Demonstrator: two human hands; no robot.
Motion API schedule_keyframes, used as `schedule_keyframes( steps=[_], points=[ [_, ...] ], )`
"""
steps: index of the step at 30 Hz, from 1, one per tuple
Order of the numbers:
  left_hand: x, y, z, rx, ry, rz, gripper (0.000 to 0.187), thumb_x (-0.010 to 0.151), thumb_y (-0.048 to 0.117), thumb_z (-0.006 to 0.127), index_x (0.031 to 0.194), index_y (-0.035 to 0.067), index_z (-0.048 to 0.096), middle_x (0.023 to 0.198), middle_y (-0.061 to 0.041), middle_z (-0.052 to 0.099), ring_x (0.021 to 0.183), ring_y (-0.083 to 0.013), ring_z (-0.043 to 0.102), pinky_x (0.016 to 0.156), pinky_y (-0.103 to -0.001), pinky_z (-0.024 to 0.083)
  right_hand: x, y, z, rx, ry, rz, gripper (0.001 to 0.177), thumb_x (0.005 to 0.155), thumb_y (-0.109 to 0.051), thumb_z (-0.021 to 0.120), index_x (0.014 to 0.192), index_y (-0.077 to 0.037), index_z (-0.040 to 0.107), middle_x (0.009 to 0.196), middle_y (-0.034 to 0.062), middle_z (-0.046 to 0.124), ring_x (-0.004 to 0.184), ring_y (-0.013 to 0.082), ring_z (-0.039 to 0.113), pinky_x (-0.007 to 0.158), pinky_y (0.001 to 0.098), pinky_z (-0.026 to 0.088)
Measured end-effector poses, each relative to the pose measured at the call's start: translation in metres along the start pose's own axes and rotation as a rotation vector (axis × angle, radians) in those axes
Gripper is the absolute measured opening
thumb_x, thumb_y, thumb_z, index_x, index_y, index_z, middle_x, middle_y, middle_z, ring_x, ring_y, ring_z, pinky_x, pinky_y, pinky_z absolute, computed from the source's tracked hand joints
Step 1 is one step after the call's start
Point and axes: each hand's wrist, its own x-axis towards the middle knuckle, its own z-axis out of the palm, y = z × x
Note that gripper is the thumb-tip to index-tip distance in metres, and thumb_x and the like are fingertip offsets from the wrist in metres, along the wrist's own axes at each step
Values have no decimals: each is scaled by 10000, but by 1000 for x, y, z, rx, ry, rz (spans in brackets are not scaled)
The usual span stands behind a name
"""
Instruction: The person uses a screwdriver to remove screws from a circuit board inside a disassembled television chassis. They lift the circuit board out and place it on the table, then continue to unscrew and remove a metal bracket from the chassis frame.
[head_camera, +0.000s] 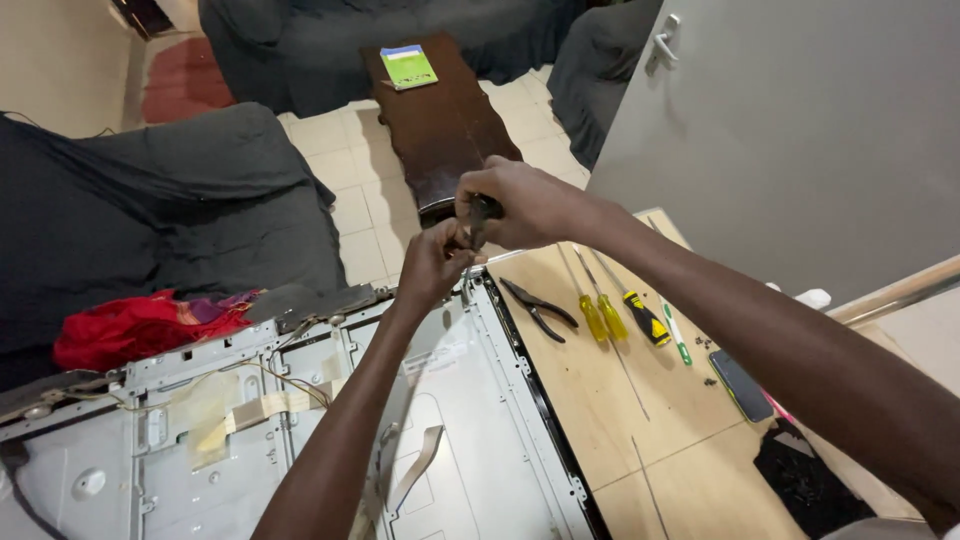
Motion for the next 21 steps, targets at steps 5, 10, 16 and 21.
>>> schedule_keyframes(
  steps=[5,10,16,21],
  points=[
    [3,5,-1,16,0,-32,151,813,62,796,926,63,697,869,-134,755,855,-286,737,749,-378,576,-2,7,3,19,2,44,470,882,-429,716,1214,-143,547,1140,236,637,1094,500,661,922,607,552],
    [5,-1,2,11,-37,-45,182,800,62,819,956,95,729,887,-89,767,864,-230,731,778,-362,574,2,12,33,-148,167,206,586,1034,-543,525,1151,29,475,937,306,659,947,565,693,824,611,568],
    [10,-61,12,248,-220,-112,176,823,9,788,966,110,770,909,-113,776,959,-330,749,840,-453,594,2,17,20,-22,142,32,240,912,-280,702,1060,-120,603,989,180,677,960,486,702,808,584,575],
    [8,-101,29,396,-275,-169,168,856,17,740,890,170,801,839,-70,775,895,-321,771,807,-442,616,4,21,22,74,146,-77,265,798,-238,786,990,-139,632,1095,186,668,1006,499,669,807,615,557]
  ],
)
